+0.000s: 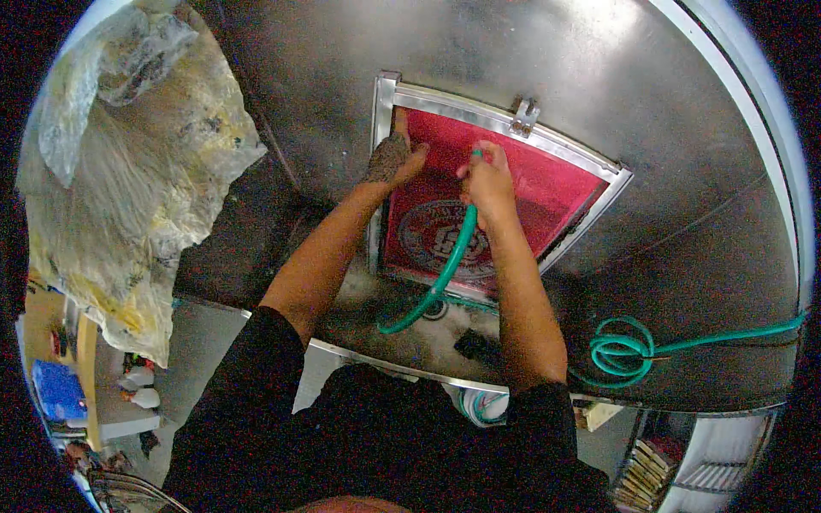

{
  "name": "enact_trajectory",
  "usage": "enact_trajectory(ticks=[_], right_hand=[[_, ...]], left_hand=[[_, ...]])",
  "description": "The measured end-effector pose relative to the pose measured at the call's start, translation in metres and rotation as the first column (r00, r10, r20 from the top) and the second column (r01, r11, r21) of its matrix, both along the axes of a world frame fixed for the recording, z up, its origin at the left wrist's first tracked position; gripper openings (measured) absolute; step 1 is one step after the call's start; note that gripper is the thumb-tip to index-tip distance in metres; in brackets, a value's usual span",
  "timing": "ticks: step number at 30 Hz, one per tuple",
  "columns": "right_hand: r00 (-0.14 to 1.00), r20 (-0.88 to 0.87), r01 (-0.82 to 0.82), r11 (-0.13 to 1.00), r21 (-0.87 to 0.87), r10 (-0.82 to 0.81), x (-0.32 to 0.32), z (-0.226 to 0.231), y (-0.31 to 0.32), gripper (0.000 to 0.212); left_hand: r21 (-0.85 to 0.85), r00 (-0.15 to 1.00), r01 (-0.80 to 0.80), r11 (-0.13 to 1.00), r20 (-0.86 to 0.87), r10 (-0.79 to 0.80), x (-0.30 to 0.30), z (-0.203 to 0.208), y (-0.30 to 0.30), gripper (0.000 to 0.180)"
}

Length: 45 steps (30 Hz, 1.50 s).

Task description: The recorder is cleaning a screen-printing frame in a washout booth using a sponge and water from a hose.

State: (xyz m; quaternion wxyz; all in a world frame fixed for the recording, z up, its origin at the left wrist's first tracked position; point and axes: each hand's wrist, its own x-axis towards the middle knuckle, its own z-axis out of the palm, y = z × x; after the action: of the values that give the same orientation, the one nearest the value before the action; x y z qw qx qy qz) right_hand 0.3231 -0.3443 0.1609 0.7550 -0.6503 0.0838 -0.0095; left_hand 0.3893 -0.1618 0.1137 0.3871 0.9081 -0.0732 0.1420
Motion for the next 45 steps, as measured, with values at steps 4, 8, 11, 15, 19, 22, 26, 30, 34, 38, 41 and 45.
enact_trajectory(ticks=[4, 8, 11, 15, 19, 22, 26, 30, 34, 38, 41, 45], right_hand=[[0.981, 0.105, -0.102, 0.890, -0.444, 0.165, 0.010, 0.028, 0.029, 0.026], [0.958, 0.137, -0.127, 0.800, -0.586, 0.253, 0.020, 0.046, 0.052, 0.029], [0.951, 0.158, -0.102, 0.751, -0.653, 0.267, 0.031, 0.058, 0.070, 0.031], [0.950, 0.131, -0.121, 0.721, -0.683, 0.284, 0.036, 0.063, 0.073, 0.035], [0.950, 0.101, -0.133, 0.675, -0.726, 0.296, 0.035, 0.065, 0.093, 0.039], [0.954, 0.114, -0.106, 0.670, -0.735, 0.277, 0.034, 0.055, 0.088, 0.042], [0.962, 0.151, -0.030, 0.636, -0.771, 0.229, 0.039, 0.043, 0.064, 0.046], [0.965, 0.116, -0.055, 0.613, -0.788, 0.234, 0.029, 0.058, 0.058, 0.048], [0.974, 0.101, -0.038, 0.587, -0.808, 0.202, 0.027, 0.058, 0.042, 0.052], [0.975, 0.062, -0.078, 0.583, -0.809, 0.215, 0.025, 0.061, 0.038, 0.056], [0.967, 0.103, -0.042, 0.543, -0.839, 0.234, 0.021, 0.062, 0.034, 0.059], [0.981, 0.042, -0.075, 0.568, -0.819, 0.191, 0.012, 0.071, 0.053, 0.056]], left_hand=[[-0.048, 0.999, -0.009, 0.999, -0.034, 0.007, -0.004, -0.002, -0.002, 0.098], [0.015, 0.995, 0.007, 1.000, -0.101, -0.005, -0.007, 0.004, 0.006, 0.106], [0.073, 0.990, 0.003, 0.997, 0.139, -0.013, -0.003, -0.008, 0.023, 0.104], [0.115, 0.992, 0.047, 0.992, -0.118, -0.034, -0.007, 0.018, 0.020, 0.099], [0.198, 0.997, 0.074, 0.977, -0.007, -0.074, 0.019, -0.009, 0.041, 0.100], [0.110, 0.993, 0.103, 0.988, 0.041, -0.109, 0.013, -0.010, 0.035, 0.102], [0.083, 0.988, 0.139, 0.987, -0.082, -0.132, -0.004, 0.008, 0.019, 0.105], [0.037, 0.990, 0.102, 0.994, -0.103, -0.097, -0.001, 0.003, 0.020, 0.108], [-0.024, 0.996, 0.085, 0.996, -0.038, -0.086, -0.002, 0.007, 0.025, 0.102], [0.014, 0.990, 0.055, 0.998, -0.132, -0.053, -0.007, 0.016, 0.028, 0.096], [0.083, 0.995, 0.050, 0.995, -0.089, -0.043, -0.015, 0.029, 0.029, 0.091], [0.245, 0.998, -0.028, 0.969, -0.041, 0.040, -0.007, 0.011, 0.028, 0.097]])
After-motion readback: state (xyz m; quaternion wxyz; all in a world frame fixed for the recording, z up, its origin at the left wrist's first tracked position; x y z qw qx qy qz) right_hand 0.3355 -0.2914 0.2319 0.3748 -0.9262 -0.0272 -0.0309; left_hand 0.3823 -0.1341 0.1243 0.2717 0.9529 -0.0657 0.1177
